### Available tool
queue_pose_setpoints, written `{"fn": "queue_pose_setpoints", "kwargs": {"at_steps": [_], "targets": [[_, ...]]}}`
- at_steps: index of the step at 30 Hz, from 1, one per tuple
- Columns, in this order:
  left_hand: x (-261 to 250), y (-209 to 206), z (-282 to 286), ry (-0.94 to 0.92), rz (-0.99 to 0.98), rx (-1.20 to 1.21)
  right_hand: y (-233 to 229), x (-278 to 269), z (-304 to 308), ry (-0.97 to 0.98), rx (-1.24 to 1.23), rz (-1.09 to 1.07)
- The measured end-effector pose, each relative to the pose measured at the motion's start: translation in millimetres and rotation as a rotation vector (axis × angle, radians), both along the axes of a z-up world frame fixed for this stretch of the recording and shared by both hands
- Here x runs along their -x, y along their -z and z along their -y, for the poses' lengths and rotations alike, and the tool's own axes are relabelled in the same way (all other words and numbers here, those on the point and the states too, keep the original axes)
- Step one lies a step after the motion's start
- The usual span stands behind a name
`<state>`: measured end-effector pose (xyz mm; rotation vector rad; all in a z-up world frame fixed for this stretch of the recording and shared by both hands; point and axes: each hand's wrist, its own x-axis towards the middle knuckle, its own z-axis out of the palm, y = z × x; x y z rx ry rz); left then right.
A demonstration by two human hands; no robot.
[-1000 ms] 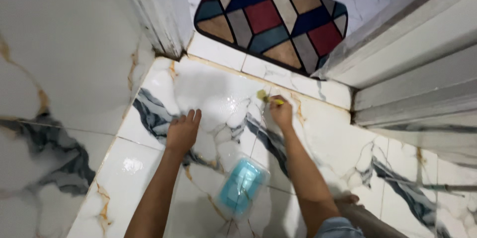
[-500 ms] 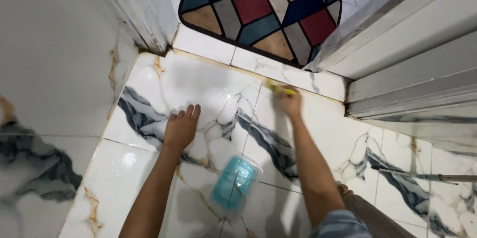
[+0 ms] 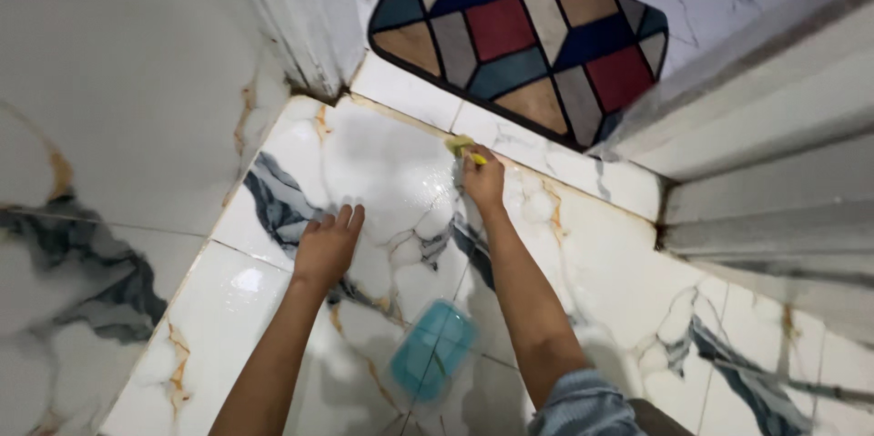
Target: The person scrubs the floor tiles and grout lines with a small yellow brush and blue cleaning liquid.
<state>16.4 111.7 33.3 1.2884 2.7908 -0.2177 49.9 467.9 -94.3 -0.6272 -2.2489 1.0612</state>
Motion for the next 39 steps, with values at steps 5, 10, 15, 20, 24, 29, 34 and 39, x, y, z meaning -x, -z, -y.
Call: {"fn": "queue_pose_setpoints", "kwargs": {"at_steps": [5,10,15,20,24,29,34,39], "targets": [[14,-5,3,-0.031,-0.030,-0.073,-11,-77,-43,0.076,0.194,-0.023],[11,4,17,-0.083,-0.001,-0.029,-28,-43,-8,0.130,0.122,0.109],[5,21,43,-0.135,0.017,-0.020,-37,70,59,-0.156,0.050,0.021],[12,15,49,-0.152,0.000,-0.102,-39,25,38,-0.081,0.038,0.028],[11,11,52,-0.161,0.037,-0.051,-32,34,52,0.020,0.045,0.028],[6,17,59,-0.175,0.043,-0.051,-33,138,114,-0.202,-0.032,0.003],[10,18,56,-0.186,0.107,-0.050,-19,100,83,-0.170,-0.106,-0.032],[14,31,37,-0.131,0.071,-0.090,-12,-97,-34,0.198,0.075,-0.046]]}}
